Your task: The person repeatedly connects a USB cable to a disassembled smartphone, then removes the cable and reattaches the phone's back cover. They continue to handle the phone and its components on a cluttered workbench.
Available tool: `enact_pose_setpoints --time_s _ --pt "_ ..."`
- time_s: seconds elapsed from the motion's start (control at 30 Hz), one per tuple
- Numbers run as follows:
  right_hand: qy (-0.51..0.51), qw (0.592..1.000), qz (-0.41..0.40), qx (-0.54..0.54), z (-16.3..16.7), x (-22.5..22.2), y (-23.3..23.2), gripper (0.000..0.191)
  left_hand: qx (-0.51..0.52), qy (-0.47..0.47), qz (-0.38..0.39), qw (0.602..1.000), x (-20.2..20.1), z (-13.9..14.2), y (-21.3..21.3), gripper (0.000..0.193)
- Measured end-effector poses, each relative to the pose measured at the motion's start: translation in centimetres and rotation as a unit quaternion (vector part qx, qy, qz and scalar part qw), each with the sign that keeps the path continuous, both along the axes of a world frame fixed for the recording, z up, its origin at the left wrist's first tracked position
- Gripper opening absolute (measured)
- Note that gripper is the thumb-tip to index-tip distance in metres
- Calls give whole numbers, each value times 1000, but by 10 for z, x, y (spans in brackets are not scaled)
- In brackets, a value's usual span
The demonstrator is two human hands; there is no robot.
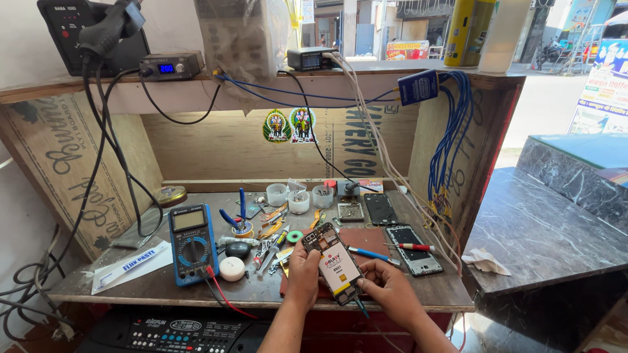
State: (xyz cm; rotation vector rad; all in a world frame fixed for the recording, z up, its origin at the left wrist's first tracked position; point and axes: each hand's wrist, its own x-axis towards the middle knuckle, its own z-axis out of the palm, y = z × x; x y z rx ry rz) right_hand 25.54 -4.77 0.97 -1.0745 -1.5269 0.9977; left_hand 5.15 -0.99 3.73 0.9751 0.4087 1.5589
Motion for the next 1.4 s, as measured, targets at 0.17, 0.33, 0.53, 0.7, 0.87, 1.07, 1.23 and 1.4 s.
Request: enact_pose_setpoints --time_s 0.17,0.33,0.53,0.7,0.87,1.07,1.23,1.4 --pt "22 1000 15 -4 3 -3 -2 23 14 11 9 1000 0 -7 6 30" --pt "41 998 55 -5 3 -1 -4 26 41 1 4 999 -1 -25 15 31" --pt "6 996 70 -48 9 16 -3 40 41 -10 -6 999 -1 -33 19 37" --pt "-22 993 77 -84 23 16 -5 42 31 -7 2 999 -2 -24 11 38" --pt "-23 978 168 -121 32 13 1 31 36 2 19 999 -2 -26 8 38" --pt "-68 974 178 -125 32 13 19 17 41 2 40 998 -1 -30 11 43" --pt "-47 983 130 -124 29 14 20 18 21 71 57 996 0 -19 7 41" --pt "-36 986 100 -130 21 16 19 16 13 80 42 996 -2 -10 2 42"
